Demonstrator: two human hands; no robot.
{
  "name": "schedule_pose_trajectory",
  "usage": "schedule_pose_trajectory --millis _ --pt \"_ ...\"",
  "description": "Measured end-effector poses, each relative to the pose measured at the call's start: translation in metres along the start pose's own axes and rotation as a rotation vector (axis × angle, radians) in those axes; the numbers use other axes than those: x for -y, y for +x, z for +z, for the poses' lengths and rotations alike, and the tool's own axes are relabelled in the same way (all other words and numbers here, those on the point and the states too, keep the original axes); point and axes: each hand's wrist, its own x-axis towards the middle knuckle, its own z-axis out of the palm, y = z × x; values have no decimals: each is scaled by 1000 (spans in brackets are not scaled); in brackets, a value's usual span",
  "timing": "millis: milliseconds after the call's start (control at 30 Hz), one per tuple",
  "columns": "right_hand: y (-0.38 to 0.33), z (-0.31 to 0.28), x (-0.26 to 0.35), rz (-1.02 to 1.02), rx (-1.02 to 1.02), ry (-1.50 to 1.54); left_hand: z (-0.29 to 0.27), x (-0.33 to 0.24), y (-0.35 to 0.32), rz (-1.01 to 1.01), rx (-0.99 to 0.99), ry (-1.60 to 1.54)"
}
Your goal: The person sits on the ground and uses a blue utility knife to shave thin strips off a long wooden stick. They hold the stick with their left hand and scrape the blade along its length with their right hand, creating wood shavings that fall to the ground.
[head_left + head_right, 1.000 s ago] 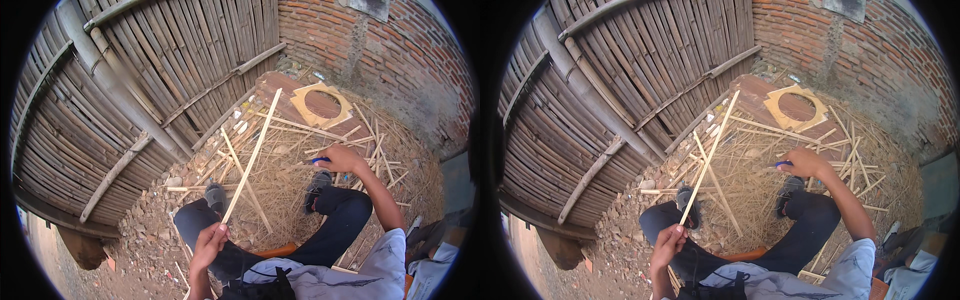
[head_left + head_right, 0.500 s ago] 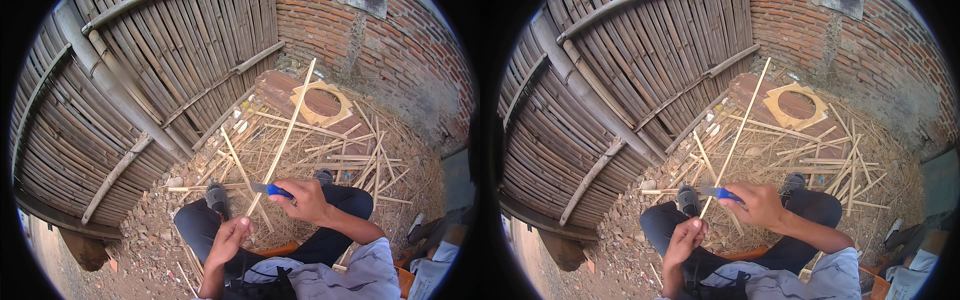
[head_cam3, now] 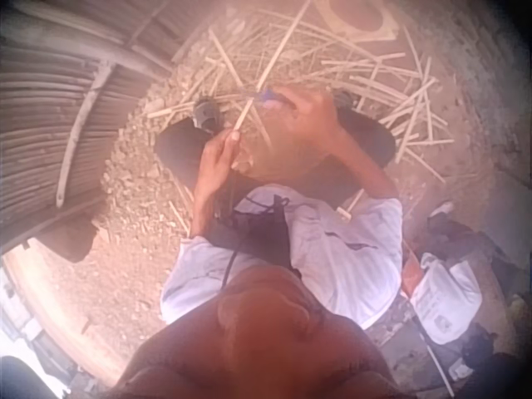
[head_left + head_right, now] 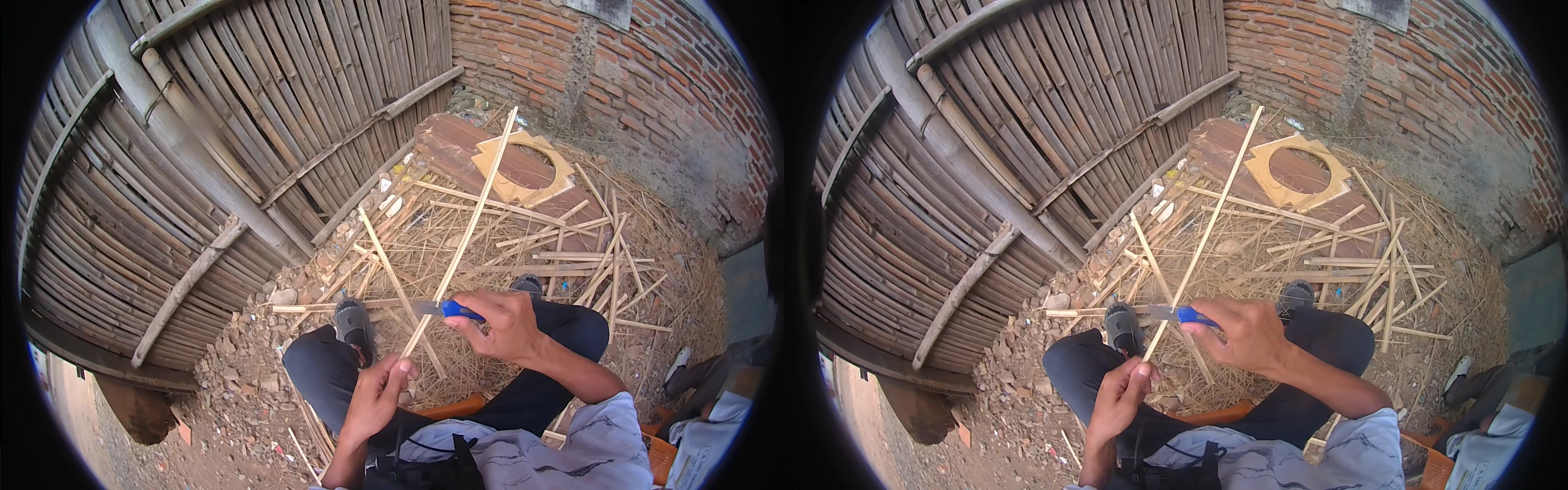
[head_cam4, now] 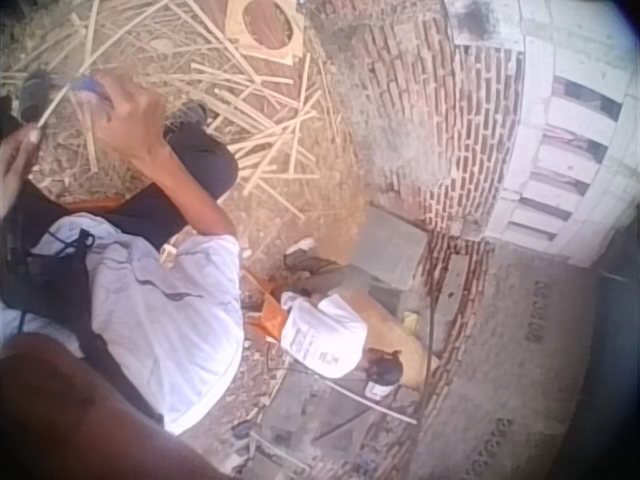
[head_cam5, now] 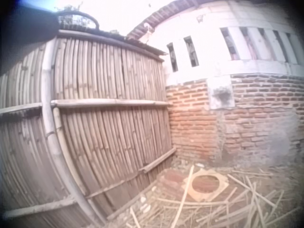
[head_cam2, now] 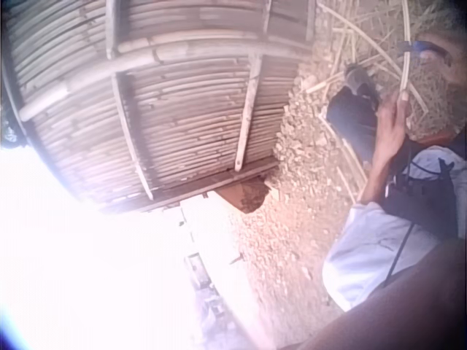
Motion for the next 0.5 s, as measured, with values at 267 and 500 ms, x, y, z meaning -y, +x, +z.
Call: schedule_pose_trajectory --millis 267,500 --pt "32 -44 -89 220 -177 -97 -16 18 -25 -69 37 84" --pt "76 -94 -199 451 -353 -262 -33 21 -41 -99 74 83"
